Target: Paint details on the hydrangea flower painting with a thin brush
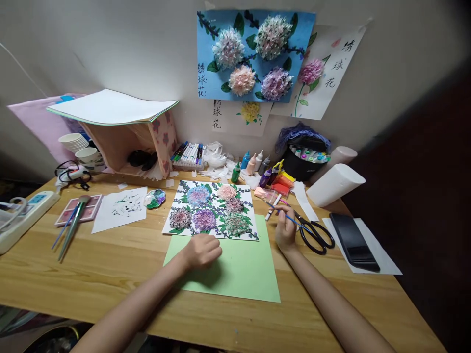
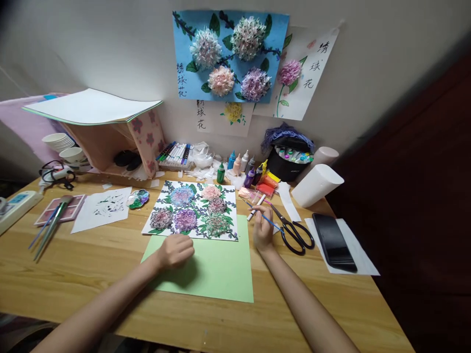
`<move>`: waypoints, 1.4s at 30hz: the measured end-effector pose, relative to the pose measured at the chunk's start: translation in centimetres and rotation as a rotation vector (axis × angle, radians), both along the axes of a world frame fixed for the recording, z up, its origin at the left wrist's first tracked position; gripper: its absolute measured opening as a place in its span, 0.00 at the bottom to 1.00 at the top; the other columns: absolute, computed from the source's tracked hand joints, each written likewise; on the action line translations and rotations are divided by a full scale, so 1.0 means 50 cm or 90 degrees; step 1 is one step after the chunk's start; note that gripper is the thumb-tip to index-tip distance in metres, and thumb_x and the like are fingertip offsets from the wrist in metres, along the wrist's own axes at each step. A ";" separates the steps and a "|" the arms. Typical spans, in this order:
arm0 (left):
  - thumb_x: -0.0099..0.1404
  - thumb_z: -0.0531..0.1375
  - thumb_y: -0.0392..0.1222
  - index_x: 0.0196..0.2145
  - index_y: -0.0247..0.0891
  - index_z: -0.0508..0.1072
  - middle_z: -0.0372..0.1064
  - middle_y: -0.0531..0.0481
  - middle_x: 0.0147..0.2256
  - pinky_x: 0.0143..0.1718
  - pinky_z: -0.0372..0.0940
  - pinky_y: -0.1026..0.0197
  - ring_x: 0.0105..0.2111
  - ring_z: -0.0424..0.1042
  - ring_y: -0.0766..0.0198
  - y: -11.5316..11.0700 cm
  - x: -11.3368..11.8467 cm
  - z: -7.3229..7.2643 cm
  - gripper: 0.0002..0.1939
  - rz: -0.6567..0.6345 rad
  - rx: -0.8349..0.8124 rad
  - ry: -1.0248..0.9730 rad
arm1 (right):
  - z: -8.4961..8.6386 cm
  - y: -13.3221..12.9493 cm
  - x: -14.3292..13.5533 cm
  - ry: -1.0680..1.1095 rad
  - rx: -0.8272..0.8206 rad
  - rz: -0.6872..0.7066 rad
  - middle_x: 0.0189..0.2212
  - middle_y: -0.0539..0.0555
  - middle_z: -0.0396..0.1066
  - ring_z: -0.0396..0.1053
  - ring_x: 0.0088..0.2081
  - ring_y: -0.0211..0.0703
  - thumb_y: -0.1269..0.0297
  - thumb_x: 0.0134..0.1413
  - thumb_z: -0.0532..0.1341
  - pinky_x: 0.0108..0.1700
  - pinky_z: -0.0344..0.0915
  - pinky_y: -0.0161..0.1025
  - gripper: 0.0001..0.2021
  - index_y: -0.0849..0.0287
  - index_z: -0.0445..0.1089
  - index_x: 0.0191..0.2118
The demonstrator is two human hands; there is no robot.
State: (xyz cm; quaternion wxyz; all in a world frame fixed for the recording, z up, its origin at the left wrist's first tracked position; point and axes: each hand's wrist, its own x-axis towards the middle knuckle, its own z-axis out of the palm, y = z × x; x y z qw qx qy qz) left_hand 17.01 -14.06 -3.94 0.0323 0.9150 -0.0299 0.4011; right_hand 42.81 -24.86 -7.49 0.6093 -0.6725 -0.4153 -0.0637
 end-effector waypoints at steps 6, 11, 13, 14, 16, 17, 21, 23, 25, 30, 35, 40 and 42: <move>0.56 0.44 0.26 0.23 0.39 0.60 0.60 0.53 0.20 0.24 0.53 0.64 0.21 0.60 0.66 0.092 -0.137 0.030 0.12 0.382 -0.235 -0.096 | 0.000 0.006 -0.003 0.014 0.035 -0.021 0.36 0.54 0.66 0.67 0.38 0.45 0.62 0.59 0.49 0.43 0.63 0.47 0.08 0.58 0.62 0.40; 0.59 0.47 0.35 0.27 0.39 0.67 0.71 0.51 0.27 0.28 0.57 0.64 0.28 0.69 0.62 0.167 -0.199 0.026 0.11 0.680 -0.562 0.006 | 0.064 0.019 -0.042 0.055 0.117 0.022 0.31 0.52 0.66 0.68 0.30 0.41 0.60 0.58 0.52 0.34 0.65 0.42 0.07 0.58 0.61 0.37; 0.59 0.48 0.37 0.28 0.40 0.69 0.72 0.51 0.27 0.29 0.57 0.64 0.28 0.70 0.62 0.177 -0.206 0.019 0.10 0.684 -0.590 0.037 | 0.103 0.037 -0.078 0.093 0.133 0.074 0.31 0.51 0.66 0.68 0.27 0.39 0.60 0.58 0.52 0.31 0.64 0.40 0.08 0.58 0.62 0.36; 0.59 0.49 0.37 0.28 0.40 0.70 0.72 0.51 0.26 0.29 0.57 0.64 0.29 0.70 0.62 0.179 -0.207 0.016 0.10 0.685 -0.603 0.050 | 0.122 0.050 -0.102 0.099 0.119 0.122 0.30 0.51 0.66 0.68 0.27 0.39 0.60 0.58 0.52 0.30 0.65 0.40 0.08 0.59 0.63 0.35; 0.58 0.50 0.38 0.30 0.40 0.71 0.72 0.52 0.27 0.29 0.56 0.64 0.29 0.70 0.62 0.177 -0.208 0.011 0.09 0.679 -0.622 0.071 | 0.154 0.079 -0.158 0.077 0.056 0.218 0.30 0.51 0.66 0.68 0.28 0.39 0.62 0.58 0.52 0.31 0.66 0.39 0.08 0.58 0.65 0.34; 0.58 0.51 0.38 0.30 0.40 0.71 0.72 0.52 0.27 0.29 0.56 0.65 0.29 0.70 0.62 0.174 -0.208 0.009 0.09 0.672 -0.629 0.081 | 0.167 0.095 -0.189 0.043 -0.001 0.275 0.30 0.51 0.67 0.68 0.29 0.39 0.63 0.59 0.51 0.32 0.66 0.39 0.08 0.58 0.66 0.35; 0.59 0.53 0.40 0.35 0.40 0.72 0.72 0.53 0.27 0.29 0.56 0.65 0.29 0.69 0.63 0.167 -0.219 0.010 0.09 0.621 -0.650 0.121 | 0.193 0.154 -0.285 -0.130 -0.147 0.450 0.30 0.52 0.68 0.68 0.33 0.43 0.66 0.57 0.51 0.35 0.66 0.41 0.08 0.55 0.67 0.35; 0.61 0.53 0.43 0.36 0.40 0.72 0.72 0.52 0.27 0.30 0.56 0.64 0.30 0.69 0.62 0.166 -0.226 0.012 0.10 0.604 -0.664 0.138 | 0.197 0.174 -0.294 -0.186 -0.170 0.466 0.29 0.52 0.69 0.67 0.33 0.44 0.66 0.56 0.50 0.35 0.65 0.42 0.08 0.54 0.66 0.34; 0.62 0.52 0.46 0.34 0.40 0.73 0.73 0.50 0.28 0.30 0.56 0.63 0.31 0.69 0.60 0.166 -0.232 0.013 0.12 0.587 -0.684 0.159 | 0.202 0.184 -0.270 -0.187 -0.176 0.434 0.29 0.52 0.69 0.68 0.34 0.44 0.66 0.56 0.50 0.36 0.64 0.42 0.08 0.55 0.66 0.33; 0.63 0.50 0.49 0.33 0.40 0.76 0.73 0.49 0.29 0.35 0.59 0.61 0.34 0.70 0.58 0.165 -0.230 0.013 0.17 0.515 -0.755 0.195 | 0.226 0.168 -0.133 -0.091 -0.153 0.255 0.30 0.51 0.70 0.69 0.33 0.42 0.64 0.56 0.53 0.39 0.65 0.41 0.08 0.57 0.68 0.33; 0.60 0.53 0.52 0.31 0.38 0.74 0.72 0.49 0.30 0.30 0.60 0.63 0.30 0.69 0.60 0.169 -0.212 0.010 0.16 0.429 -0.865 0.188 | 0.272 0.127 -0.037 0.029 -0.029 0.158 0.29 0.52 0.69 0.69 0.27 0.37 0.66 0.53 0.54 0.35 0.67 0.38 0.07 0.59 0.69 0.31; 0.55 0.57 0.54 0.33 0.33 0.70 0.70 0.47 0.28 0.26 0.63 0.63 0.24 0.69 0.64 0.184 -0.188 0.020 0.19 0.359 -1.023 0.171 | 0.313 0.098 -0.014 -0.015 0.008 0.099 0.26 0.51 0.69 0.68 0.27 0.37 0.67 0.51 0.55 0.32 0.67 0.36 0.06 0.59 0.69 0.30; 0.54 0.58 0.55 0.36 0.32 0.70 0.71 0.45 0.29 0.27 0.64 0.62 0.26 0.70 0.64 0.190 -0.178 0.029 0.22 0.330 -1.072 0.160 | 0.322 0.091 -0.013 -0.024 0.004 0.091 0.26 0.51 0.70 0.68 0.28 0.37 0.67 0.51 0.55 0.33 0.68 0.36 0.06 0.59 0.69 0.30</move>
